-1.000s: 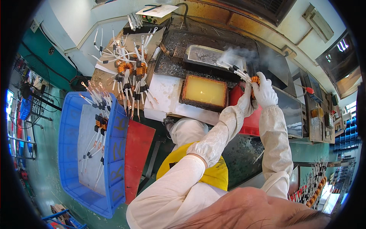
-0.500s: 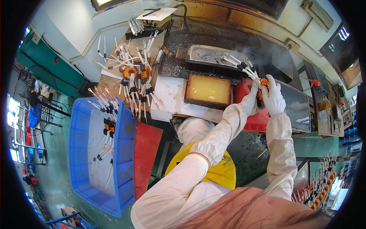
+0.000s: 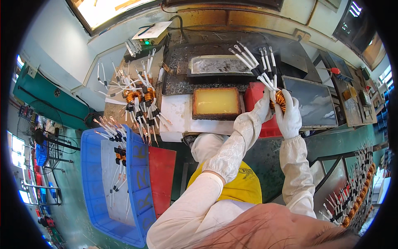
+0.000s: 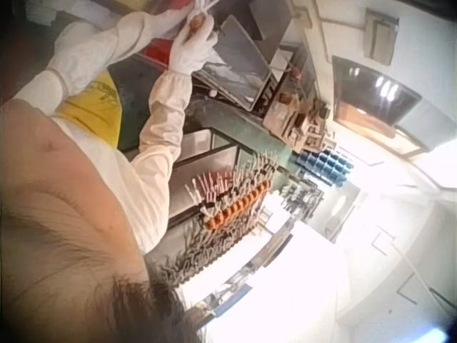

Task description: Tinning the ends of wire leads on electrical coils by dipping them into a solder bath.

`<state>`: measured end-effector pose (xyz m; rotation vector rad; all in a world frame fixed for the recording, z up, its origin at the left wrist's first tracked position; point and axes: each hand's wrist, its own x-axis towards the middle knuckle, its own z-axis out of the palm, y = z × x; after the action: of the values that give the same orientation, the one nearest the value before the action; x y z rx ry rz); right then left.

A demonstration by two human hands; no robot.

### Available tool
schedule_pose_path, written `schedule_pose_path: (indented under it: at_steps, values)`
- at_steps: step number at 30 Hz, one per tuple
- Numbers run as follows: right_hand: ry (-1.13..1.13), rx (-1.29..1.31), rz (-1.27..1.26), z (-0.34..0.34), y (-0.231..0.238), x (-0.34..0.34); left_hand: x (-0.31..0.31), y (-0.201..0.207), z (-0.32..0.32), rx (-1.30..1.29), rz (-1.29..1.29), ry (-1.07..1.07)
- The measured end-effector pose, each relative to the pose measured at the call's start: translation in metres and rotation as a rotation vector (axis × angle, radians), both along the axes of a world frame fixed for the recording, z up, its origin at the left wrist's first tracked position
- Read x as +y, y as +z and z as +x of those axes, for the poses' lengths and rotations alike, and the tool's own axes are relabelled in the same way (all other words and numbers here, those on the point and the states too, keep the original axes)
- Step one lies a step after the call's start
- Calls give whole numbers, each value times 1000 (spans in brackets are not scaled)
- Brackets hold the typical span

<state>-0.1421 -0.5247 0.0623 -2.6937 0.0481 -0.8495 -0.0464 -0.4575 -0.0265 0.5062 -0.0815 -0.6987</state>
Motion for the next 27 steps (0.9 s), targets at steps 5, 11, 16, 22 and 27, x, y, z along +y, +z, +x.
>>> schedule_pose_path:
  at_steps: [5,11,16,22,27]
  values:
    - [-46,-64,243,-12,-24,-11,-13,-5,-2,-81,166,2]
    - [-33,-255,306,-13,-46,-11,-6,-14,5,-214,396,43]
    - [-56,-235,353,-9,-45,-9,-10,-3,-3,-220,402,223]
    - [-56,-270,387,-7,-48,-11,-12,2,-14,-338,561,418]
    - [-35,-262,442,-6,-50,-20,-19,0,-16,-338,546,448]
